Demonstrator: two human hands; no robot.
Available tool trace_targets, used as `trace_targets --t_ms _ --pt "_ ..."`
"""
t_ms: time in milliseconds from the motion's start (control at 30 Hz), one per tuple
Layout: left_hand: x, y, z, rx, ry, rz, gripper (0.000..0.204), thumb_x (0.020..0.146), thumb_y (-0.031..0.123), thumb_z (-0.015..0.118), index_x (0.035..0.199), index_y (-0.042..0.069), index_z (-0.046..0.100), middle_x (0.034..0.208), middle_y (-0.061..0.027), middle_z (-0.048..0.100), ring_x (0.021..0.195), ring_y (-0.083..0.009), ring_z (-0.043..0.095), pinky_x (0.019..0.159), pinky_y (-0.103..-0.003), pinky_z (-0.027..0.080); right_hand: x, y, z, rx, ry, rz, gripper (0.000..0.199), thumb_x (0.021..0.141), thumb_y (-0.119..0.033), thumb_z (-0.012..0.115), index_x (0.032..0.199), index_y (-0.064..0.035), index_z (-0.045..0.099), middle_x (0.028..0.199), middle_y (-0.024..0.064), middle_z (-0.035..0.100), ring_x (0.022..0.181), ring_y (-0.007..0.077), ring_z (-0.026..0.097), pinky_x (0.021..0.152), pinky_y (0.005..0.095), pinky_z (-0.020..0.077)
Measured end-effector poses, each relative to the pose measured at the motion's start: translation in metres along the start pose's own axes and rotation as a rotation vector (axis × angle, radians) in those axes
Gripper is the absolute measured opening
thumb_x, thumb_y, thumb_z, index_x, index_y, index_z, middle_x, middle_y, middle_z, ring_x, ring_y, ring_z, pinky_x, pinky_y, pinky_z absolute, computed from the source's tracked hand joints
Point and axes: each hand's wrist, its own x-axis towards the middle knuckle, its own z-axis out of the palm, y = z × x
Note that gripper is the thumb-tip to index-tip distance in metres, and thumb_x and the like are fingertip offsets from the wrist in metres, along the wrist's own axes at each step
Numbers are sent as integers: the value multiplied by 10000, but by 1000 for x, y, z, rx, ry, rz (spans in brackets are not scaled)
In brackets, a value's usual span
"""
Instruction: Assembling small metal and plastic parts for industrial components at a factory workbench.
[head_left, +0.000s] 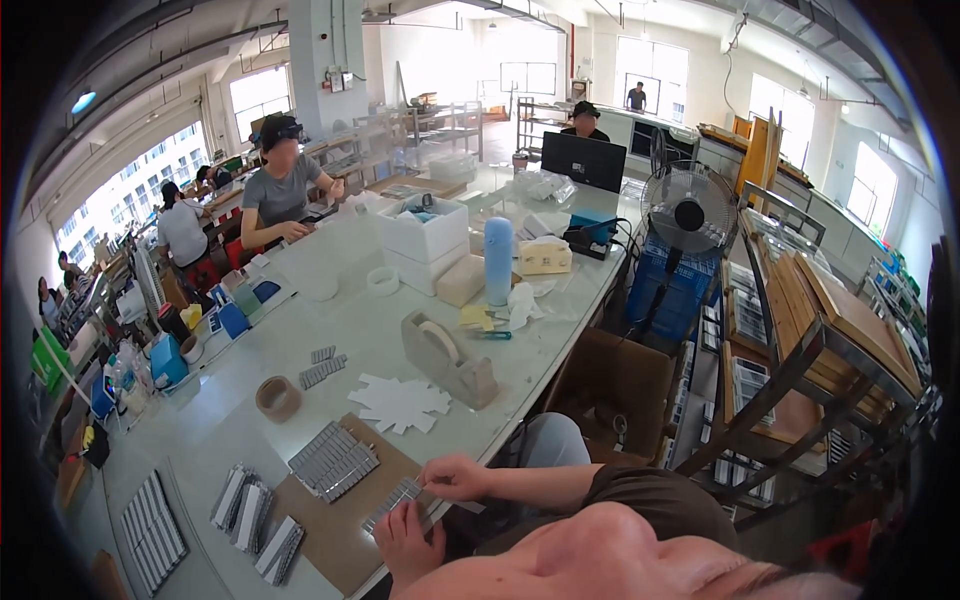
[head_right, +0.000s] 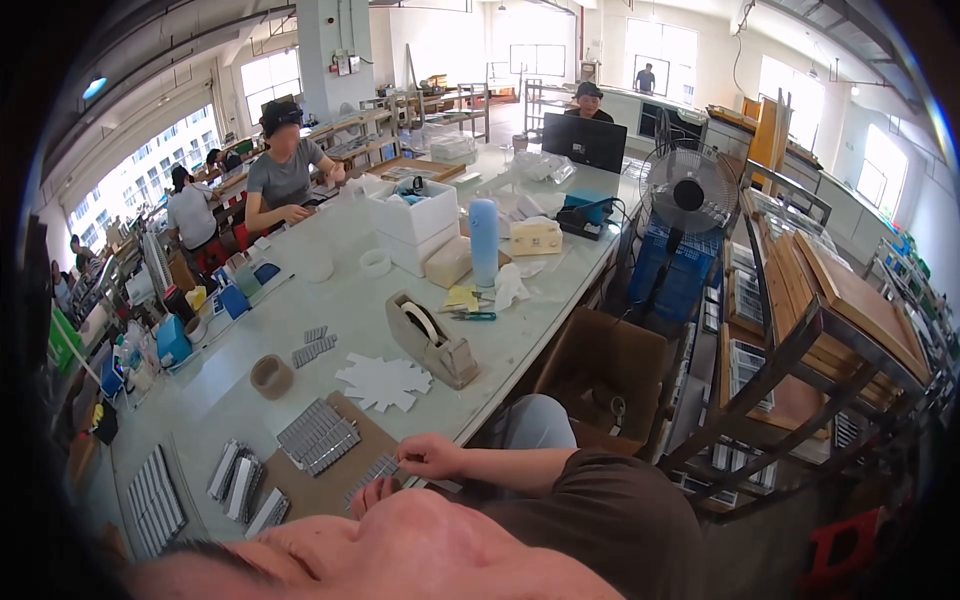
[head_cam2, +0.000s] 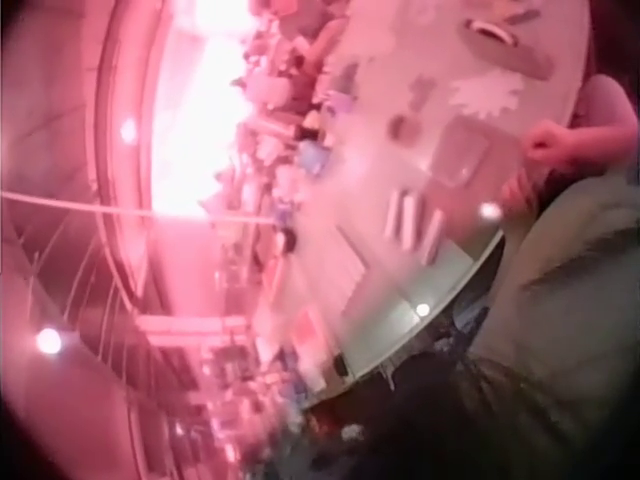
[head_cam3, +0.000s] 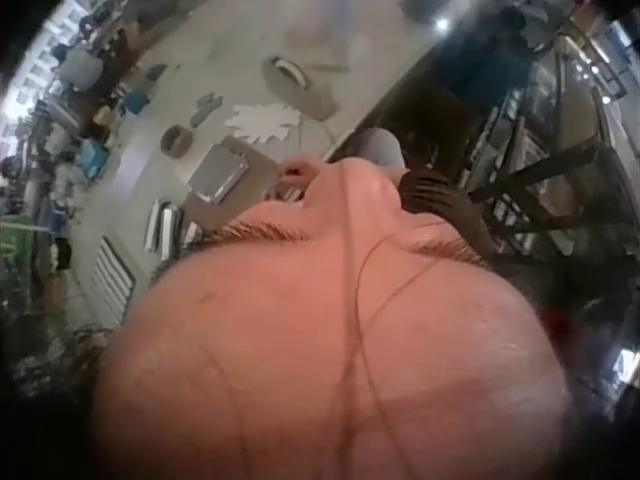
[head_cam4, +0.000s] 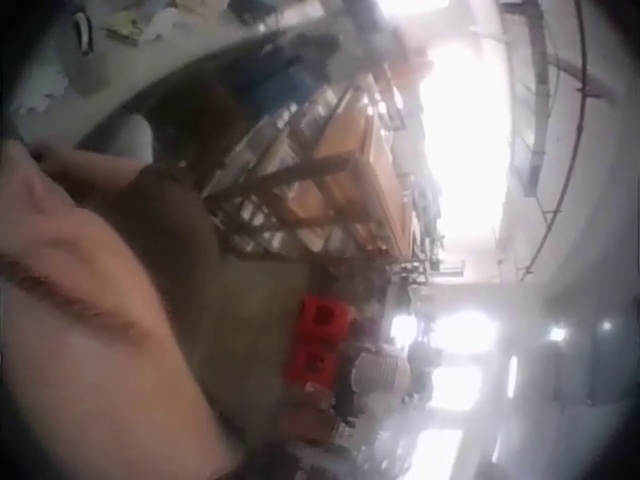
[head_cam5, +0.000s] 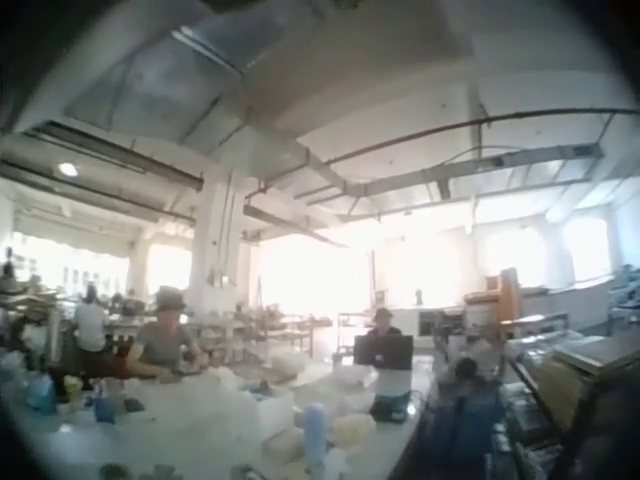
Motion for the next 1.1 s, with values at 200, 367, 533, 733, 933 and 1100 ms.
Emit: trace_targets --t_ms 200,367,533,733,933,1100 --pt "1 0 -2 24 -13 -14 538 764 325 730 1201 34 614 1207 -125 570 1137 -343 491 992 -487 395 1 1 1 -2 -3 -25 85 865 -97 670 914 -35 641 790 87 625 617 202 578 571 326 467" --pt "0 1 -5 33 -4 -19 539 767 336 723 1201 35 614 1211 -126 570 1141 -344 492 993 -492 394 1 -6 0 24 -16 6 84 856 -87 674 912 -33 642 792 90 626 612 209 580 569 325 467" --pt "-1 -3 2 49 13 21 557 754 335 724 1209 34 611 1221 -129 570 1149 -350 489 999 -501 389 1 2 1 -29 57 -88 84 851 -81 674 912 -32 643 786 93 623 610 207 582 566 325 465" --pt "0 1 -1 20 -22 -9 563 749 333 729 1212 33 612 1226 -132 569 1162 -350 482 999 -502 387 0 -6 -3 2 -31 -10 66 870 -63 660 864 -17 613 891 82 678 613 184 585 569 302 467" --pt "1 1 -6 15 -31 -20 564 750 336 730 1210 32 614 1226 -128 568 1163 -347 481 1002 -499 386 0 -3 0 -26 -17 11 59 863 -58 666 896 -20 634 886 80 673 615 171 579 570 295 461" --pt "-2 -3 0 46 -10 18 560 755 338 728 1211 33 613 1228 -123 567 1162 -345 480 1004 -497 386 0 -3 1 -8 12 -21 92 850 -92 674 912 -34 638 788 89 628 609 210 588 562 327 471"
